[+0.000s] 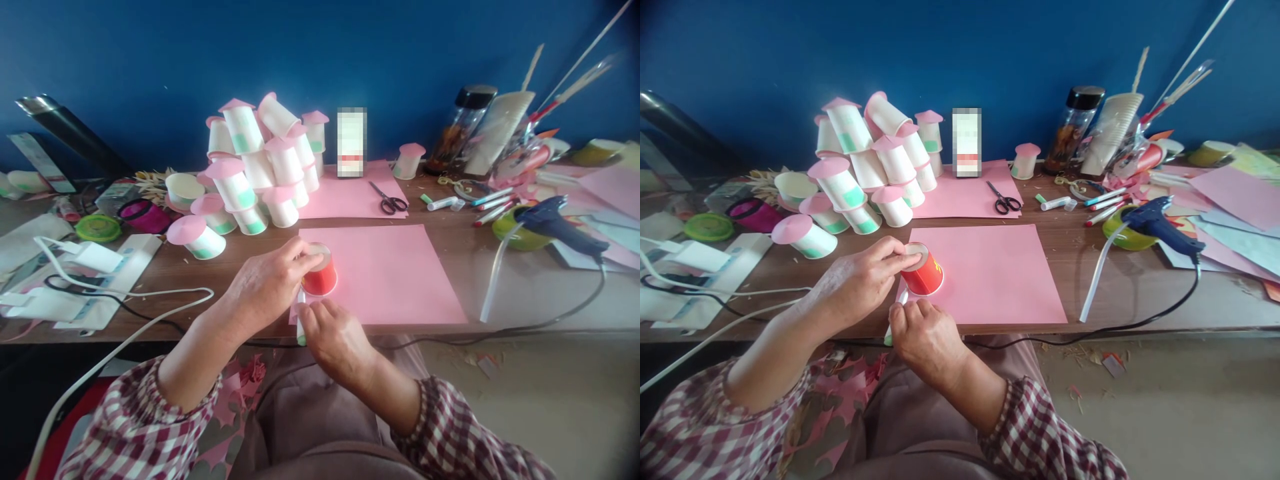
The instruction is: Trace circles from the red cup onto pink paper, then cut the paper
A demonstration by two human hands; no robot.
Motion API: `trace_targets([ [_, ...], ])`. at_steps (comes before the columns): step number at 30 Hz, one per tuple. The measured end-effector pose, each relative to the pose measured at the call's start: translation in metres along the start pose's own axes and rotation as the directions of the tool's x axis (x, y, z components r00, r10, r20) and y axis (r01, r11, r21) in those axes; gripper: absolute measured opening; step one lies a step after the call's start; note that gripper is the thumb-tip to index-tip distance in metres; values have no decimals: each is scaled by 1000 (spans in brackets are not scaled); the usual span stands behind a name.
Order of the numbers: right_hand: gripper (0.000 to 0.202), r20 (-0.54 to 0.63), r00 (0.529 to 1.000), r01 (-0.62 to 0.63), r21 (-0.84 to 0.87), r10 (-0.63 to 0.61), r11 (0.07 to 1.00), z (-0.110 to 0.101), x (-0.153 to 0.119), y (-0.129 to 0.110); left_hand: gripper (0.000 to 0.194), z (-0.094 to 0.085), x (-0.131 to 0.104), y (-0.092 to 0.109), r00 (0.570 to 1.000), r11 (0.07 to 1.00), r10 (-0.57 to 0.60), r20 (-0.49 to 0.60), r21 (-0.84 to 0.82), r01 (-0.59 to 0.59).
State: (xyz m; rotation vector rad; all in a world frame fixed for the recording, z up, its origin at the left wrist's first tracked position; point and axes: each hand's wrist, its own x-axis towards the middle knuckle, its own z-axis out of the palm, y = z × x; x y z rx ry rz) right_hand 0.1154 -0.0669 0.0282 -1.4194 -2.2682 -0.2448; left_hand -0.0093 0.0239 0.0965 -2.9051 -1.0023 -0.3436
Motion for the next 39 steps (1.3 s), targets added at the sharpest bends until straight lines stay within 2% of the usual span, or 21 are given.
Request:
trace_targets([
  [12, 17, 91, 996, -6, 90, -2, 996, -13, -25, 13, 40, 1, -1, 2, 1000, 1000, -2, -11, 27, 3],
  [14, 17, 69, 998, -16, 106, 9, 994, -13, -28, 16, 39, 1, -1, 2, 1000, 1000, -2, -6, 29, 2],
  [16, 17, -2, 998, -56, 160, 57, 986, -15, -29, 18, 39, 1, -1, 3, 1000, 1000, 1, -4, 29, 0],
  [20, 13, -165, 968, -114, 387, 190, 915, -21, -30, 17, 40, 0, -2, 4, 1000, 999, -6, -20, 31, 7],
  [24, 9, -159, 970, -94, 450, 183, 888, -18, -35, 14, 40, 3, -3, 6, 999, 999, -27, -40, -18, 27],
  [29, 9, -130, 969, -131, 455, 212, 881, -10, -36, 16, 40, 8, -4, 7, 997, 996, -49, -62, -73, 44],
  [39, 14, -162, 962, -128, 446, 220, 886, -4, -31, 21, 39, 9, -5, 8, 996, 997, -33, -77, -78, 27],
])
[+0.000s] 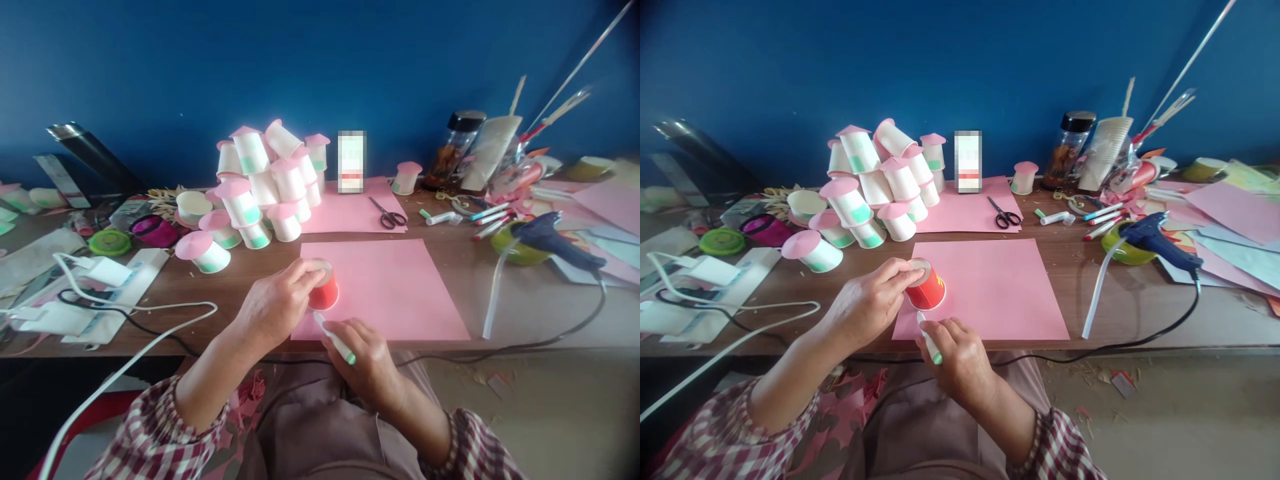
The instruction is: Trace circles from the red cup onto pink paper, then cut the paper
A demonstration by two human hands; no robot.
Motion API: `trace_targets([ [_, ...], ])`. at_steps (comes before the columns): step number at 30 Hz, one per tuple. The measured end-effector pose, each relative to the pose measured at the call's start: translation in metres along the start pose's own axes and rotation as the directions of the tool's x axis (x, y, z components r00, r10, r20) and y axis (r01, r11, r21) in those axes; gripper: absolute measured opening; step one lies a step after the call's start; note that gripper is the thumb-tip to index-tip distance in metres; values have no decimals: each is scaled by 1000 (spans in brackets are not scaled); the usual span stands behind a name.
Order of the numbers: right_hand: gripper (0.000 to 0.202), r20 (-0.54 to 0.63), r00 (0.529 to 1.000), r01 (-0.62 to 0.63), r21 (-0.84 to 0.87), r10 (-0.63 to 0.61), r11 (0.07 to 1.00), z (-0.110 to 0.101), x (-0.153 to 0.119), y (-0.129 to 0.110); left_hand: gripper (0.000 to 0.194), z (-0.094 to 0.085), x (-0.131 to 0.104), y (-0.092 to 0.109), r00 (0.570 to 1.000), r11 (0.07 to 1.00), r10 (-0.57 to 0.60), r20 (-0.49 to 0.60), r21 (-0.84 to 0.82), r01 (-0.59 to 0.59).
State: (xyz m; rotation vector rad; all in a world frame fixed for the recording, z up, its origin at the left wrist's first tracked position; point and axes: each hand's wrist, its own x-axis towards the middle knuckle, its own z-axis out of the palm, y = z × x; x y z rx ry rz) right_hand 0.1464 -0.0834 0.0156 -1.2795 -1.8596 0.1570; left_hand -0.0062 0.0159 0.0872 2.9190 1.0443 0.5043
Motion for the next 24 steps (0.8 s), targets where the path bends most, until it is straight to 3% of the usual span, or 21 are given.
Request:
trace_targets([
  [10, 13, 3, 1000, -14, -1, 14, 1000, -1, 2, 0, 37, 2, 0, -1, 1000, 999, -4, -14, 35, 5],
  [16, 14, 27, 1000, 6, -47, -4, 999, 0, 1, 0, 45, -3, -1, 4, 999, 998, -43, 31, 47, 41],
  [24, 12, -12, 1000, -29, -35, 28, 999, -3, 0, 4, 32, 0, 0, 7, 999, 998, -38, -27, 53, 40],
])
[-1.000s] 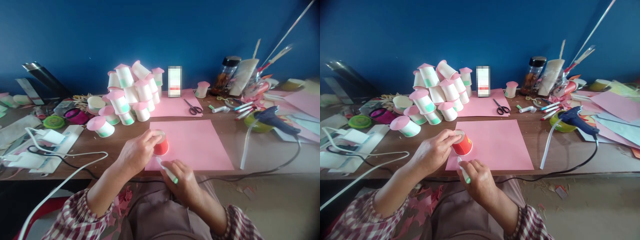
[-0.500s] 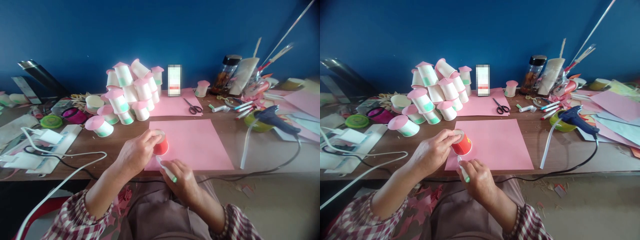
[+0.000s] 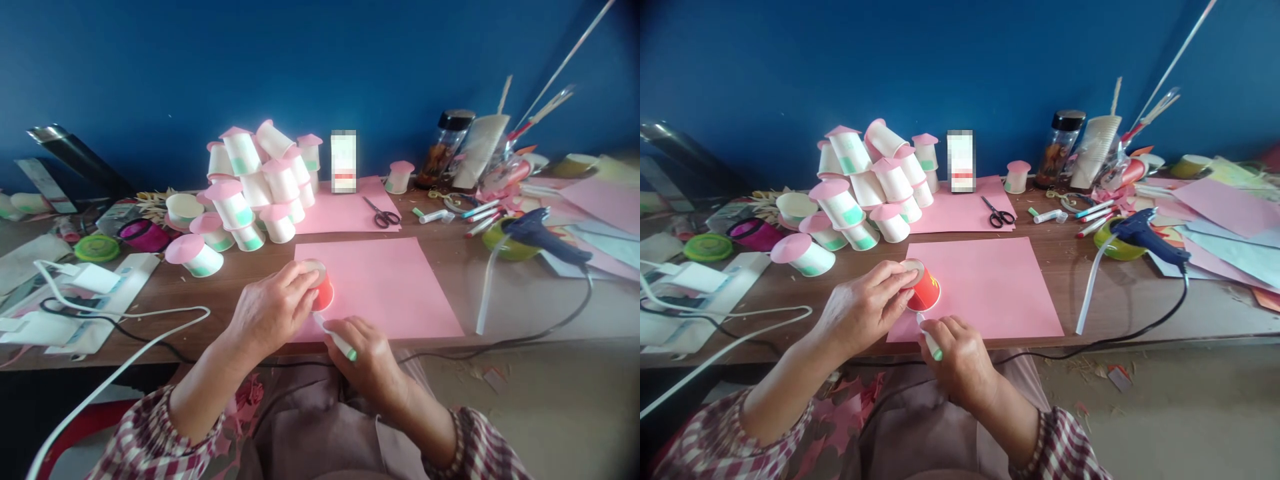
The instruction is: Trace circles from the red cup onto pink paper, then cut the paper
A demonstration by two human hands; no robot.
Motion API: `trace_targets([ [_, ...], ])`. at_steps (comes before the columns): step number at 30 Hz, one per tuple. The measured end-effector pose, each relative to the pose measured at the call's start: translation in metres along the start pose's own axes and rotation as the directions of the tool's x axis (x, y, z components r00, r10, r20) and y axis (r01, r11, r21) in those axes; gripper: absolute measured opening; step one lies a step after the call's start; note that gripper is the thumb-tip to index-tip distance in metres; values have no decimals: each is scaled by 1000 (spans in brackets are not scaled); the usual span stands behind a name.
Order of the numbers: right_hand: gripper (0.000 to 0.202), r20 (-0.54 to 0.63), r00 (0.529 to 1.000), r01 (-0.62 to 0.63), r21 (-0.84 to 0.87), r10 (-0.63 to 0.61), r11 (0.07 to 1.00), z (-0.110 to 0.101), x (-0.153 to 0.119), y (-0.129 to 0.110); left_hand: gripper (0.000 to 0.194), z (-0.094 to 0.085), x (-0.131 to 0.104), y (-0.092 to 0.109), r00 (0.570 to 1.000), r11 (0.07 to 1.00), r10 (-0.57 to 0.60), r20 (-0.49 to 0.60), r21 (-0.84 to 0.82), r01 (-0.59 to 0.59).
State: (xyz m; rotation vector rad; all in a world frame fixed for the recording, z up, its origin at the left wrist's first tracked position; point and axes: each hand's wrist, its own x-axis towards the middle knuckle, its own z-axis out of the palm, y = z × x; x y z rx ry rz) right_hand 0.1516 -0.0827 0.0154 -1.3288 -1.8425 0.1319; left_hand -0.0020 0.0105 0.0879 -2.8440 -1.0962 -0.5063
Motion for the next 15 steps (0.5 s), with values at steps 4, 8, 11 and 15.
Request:
trace_targets([
  [4, 12, -31, 998, -49, 54, 51, 997, -4, 1, 4, 30, 1, 1, -1, 1000, 1000, 10, -18, 23, -9],
  [8, 9, -52, 986, -149, 124, 157, 981, -8, 5, 9, 30, 3, 0, -1, 1000, 1000, 8, -21, 19, -8],
  [11, 9, -53, 969, -232, 155, 242, 960, -11, 7, 11, 31, 4, 0, -1, 1000, 1000, 9, -17, 25, -8],
  [15, 11, -42, 935, -337, 206, 353, 919, -16, 7, 14, 31, 4, -1, -1, 1000, 1000, 11, -21, 25, -10],
])
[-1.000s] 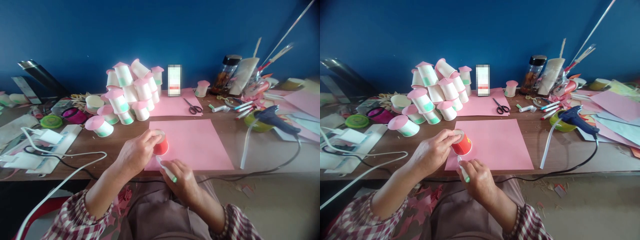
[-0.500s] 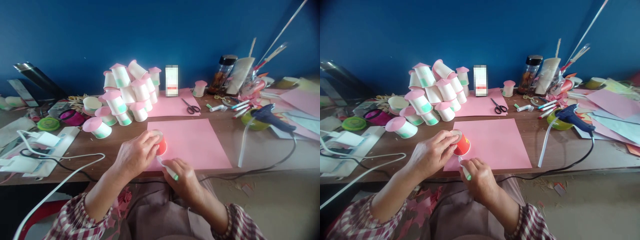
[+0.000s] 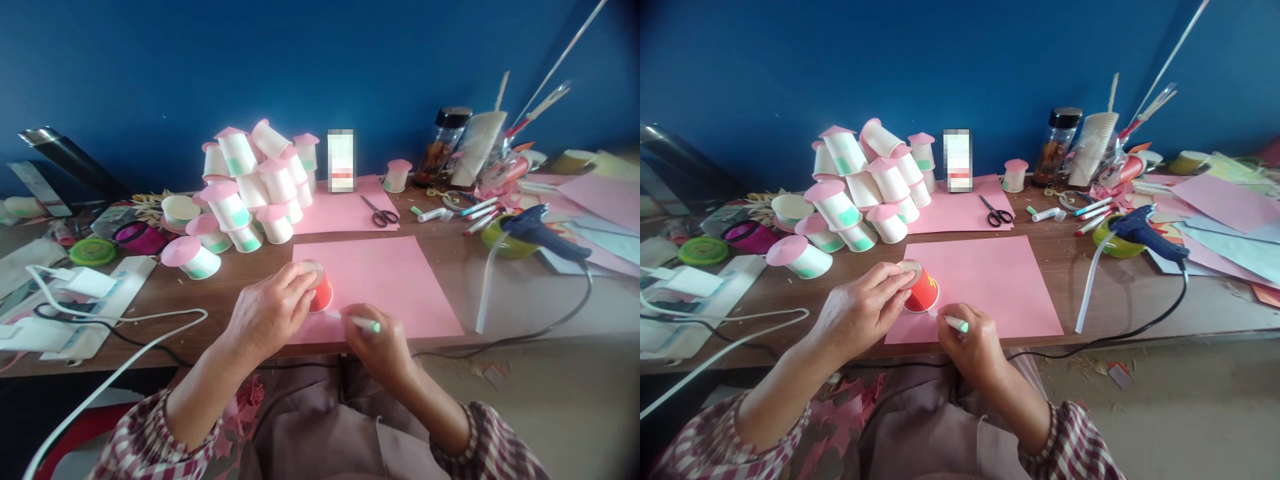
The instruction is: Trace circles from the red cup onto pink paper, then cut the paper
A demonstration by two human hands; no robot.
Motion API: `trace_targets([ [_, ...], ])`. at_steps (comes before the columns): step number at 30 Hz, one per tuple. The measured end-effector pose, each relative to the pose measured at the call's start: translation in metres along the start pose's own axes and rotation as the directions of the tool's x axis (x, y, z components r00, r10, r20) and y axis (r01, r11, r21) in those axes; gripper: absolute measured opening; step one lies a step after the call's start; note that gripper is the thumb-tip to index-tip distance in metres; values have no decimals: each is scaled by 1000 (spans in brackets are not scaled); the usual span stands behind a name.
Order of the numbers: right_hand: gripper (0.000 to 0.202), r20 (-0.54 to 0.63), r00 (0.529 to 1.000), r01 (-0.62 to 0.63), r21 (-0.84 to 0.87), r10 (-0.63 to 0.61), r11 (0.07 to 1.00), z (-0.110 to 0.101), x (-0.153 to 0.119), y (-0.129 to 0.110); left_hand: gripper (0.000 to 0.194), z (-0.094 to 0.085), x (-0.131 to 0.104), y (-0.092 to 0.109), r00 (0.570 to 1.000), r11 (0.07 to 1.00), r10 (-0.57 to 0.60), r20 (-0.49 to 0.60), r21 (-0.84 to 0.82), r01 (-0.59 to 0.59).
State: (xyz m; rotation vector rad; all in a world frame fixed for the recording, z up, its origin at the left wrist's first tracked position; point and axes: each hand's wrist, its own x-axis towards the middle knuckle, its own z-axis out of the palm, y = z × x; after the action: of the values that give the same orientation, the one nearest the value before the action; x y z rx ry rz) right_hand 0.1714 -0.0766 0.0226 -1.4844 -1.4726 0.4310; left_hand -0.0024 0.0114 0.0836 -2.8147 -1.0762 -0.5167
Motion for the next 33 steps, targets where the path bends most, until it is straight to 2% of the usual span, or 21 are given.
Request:
trace_targets([
  [4, 19, -72, 970, -221, 142, 232, 965, -7, 4, 5, 31, -1, 0, 1, 1000, 1000, -10, 19, -4, 10],
  [6, 22, -94, 956, -262, 157, 279, 952, -11, 8, 8, 31, -1, 0, 1, 1000, 1000, -12, 17, -4, 12],
  [10, 17, -91, 972, -213, 43, 216, 976, -14, 15, 8, 33, 0, -1, 1, 1000, 1000, -13, 17, 15, 13],
  [15, 15, -109, 986, -130, -39, 125, 991, -8, 15, 8, 33, 4, -2, 0, 999, 999, -20, -27, 45, 21],
  [33, 16, -71, 992, -111, -68, 107, 991, -2, 16, 13, 30, 7, -2, 0, 999, 998, -14, -40, 67, 17],
])
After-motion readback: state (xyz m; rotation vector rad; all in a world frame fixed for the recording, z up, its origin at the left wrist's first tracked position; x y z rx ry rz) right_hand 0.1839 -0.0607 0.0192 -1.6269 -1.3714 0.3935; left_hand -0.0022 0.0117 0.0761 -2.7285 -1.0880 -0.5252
